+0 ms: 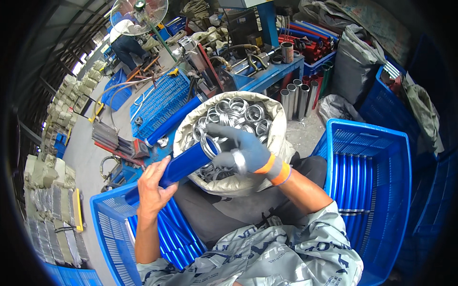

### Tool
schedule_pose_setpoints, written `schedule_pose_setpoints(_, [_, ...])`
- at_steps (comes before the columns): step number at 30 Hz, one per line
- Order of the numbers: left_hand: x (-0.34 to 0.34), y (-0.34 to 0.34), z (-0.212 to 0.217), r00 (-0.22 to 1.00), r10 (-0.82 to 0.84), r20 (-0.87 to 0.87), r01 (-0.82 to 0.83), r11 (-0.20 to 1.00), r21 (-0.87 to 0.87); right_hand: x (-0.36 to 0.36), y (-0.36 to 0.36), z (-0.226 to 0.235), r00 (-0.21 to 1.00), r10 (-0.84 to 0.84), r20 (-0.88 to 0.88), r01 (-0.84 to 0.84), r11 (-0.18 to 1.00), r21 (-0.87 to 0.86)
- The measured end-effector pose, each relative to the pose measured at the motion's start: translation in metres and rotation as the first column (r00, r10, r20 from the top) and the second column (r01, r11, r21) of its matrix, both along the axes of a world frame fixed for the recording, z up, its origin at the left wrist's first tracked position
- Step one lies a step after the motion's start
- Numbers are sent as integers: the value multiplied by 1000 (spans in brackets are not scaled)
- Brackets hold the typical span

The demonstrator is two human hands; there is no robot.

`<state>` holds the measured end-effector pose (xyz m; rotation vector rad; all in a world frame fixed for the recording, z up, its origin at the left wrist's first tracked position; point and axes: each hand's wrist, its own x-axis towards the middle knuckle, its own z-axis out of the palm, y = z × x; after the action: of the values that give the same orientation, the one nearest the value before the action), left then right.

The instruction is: Insert metal rings into blue cylinders and place them in a blue crate.

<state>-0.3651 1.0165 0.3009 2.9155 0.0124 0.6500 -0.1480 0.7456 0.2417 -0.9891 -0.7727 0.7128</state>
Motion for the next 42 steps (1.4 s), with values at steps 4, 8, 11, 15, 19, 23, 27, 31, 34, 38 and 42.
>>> schedule_pose_setpoints(4, [8, 0, -8, 999, -26, 18, 28, 997, -76, 46, -6, -45, 963, -265, -36, 235, 902, -363])
schedule_pose_setpoints(8, [-9, 4, -4, 947, 252, 198, -93, 807, -583, 44, -10, -64, 982, -188, 24, 182, 898, -402])
schedule_pose_setpoints(11, [-20, 21, 5, 835, 273, 478, 270, 554, -788, 34, -16, -46, 914, 11, -405, -73, 988, -138])
schedule_pose_setpoints(15, [-28, 21, -9, 803, 329, 497, 489, 115, -865, 21, -13, -59, 903, 123, -411, -109, 992, 58])
schedule_pose_setpoints(19, [-26, 4, -38, 795, 391, 464, 542, -113, -833, 9, -3, -49, 971, -42, -237, 24, 997, -77])
schedule_pose_setpoints(23, [-25, -3, -58, 775, 410, 480, 587, -186, -788, 10, -3, -41, 975, -92, 204, 104, 994, -46])
schedule_pose_setpoints(27, [-28, -3, -59, 769, 448, 456, 574, -168, -802, 0, -7, -22, 994, -63, 91, 69, 995, -66])
schedule_pose_setpoints(31, [-34, 7, -68, 781, 436, 447, 560, -171, -811, -1, -1, -21, 999, -17, -46, 20, 997, 73])
schedule_pose_setpoints(34, [-32, 6, -72, 792, 435, 428, 529, -140, -837, -1, 5, -23, 997, 2, -73, 7, 994, 113])
schedule_pose_setpoints(38, [-30, 2, -75, 779, 470, 416, 511, -89, -855, -6, 15, -28, 986, 31, -166, -6, 989, 150])
schedule_pose_setpoints(42, [-28, 2, -79, 776, 486, 402, 501, -89, -861, -12, 13, -29, 993, 21, -120, -12, 997, 73])
